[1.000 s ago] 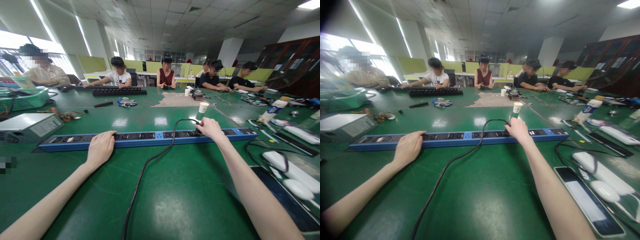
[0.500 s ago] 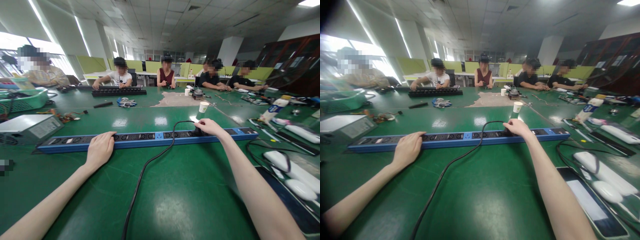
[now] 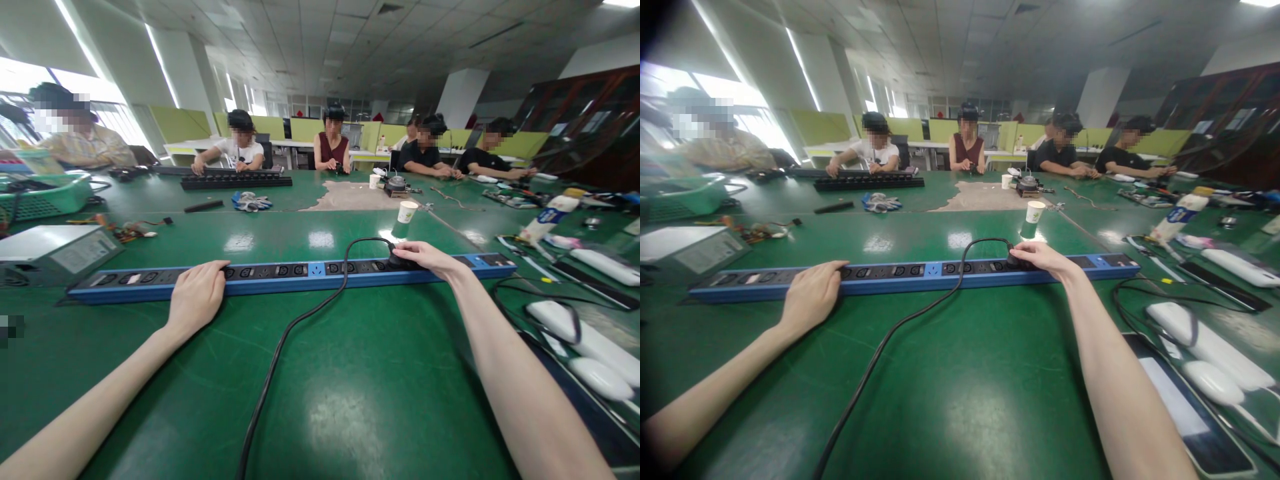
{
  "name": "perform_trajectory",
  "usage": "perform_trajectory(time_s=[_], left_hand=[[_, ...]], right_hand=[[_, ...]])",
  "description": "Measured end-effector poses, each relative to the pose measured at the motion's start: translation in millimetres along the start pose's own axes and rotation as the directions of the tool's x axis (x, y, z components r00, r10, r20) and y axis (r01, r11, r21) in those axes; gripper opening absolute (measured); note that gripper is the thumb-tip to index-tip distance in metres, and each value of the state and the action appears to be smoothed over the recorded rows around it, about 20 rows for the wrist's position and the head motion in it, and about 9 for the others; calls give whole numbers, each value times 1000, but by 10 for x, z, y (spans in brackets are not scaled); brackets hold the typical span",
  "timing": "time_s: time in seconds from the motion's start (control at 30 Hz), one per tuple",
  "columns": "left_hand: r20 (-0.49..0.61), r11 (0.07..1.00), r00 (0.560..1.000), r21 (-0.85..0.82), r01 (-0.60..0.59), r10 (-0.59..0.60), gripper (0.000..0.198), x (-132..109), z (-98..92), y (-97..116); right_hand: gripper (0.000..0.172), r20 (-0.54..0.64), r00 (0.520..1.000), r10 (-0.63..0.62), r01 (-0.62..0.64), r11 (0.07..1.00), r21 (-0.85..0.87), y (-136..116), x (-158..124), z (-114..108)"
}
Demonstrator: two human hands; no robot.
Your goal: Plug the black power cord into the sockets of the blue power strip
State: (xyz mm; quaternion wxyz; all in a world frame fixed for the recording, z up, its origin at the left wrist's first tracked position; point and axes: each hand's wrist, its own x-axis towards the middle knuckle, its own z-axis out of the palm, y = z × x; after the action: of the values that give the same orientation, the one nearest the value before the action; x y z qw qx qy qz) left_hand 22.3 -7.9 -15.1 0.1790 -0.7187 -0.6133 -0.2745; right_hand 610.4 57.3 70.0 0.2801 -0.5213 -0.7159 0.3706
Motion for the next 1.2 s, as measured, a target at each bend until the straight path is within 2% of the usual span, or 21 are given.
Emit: perform_trajectory(time_s=[0.27, 0.43, 0.57, 0.77, 0.93, 1.03, 1.13, 1.2], left_hand=[[-1, 1000, 1000, 7, -4, 4, 45, -11, -14, 14], [3, 1000, 1000, 5, 3, -3, 46, -7, -24, 17], [0, 1000, 1000, -11, 5, -5, 46, -1, -16, 4], [3, 1000, 1000, 1, 3, -3, 46, 1, -17, -9], [-4, 1000, 1000, -3, 1, -1, 45, -1, -25, 9], [-5, 1000, 1000, -1, 1, -1, 45, -3, -20, 13], [-3, 1000, 1000, 0, -2, 2, 45, -1, -11, 5], [2, 1000, 1000, 3, -3, 3, 45, 3, -4, -5]], right_hand=[[67, -18, 999, -34, 33, 999, -43, 50, 47, -22], [65, -20, 1000, -24, 24, 1000, 15, 61, 16, -1], [62, -32, 999, 16, -13, 993, 113, 4, -16, 52], [62, -151, 982, 117, -96, 986, 136, -150, -22, 147], [53, -153, 977, 146, -121, 980, 158, -121, 16, 126], [47, -147, 980, 135, -88, 954, 287, -18, 74, 88], [42, -139, 986, 86, -3, 860, 510, 55, 132, 92], [40, -95, 994, 50, 11, 832, 555, 52, 148, 115]])
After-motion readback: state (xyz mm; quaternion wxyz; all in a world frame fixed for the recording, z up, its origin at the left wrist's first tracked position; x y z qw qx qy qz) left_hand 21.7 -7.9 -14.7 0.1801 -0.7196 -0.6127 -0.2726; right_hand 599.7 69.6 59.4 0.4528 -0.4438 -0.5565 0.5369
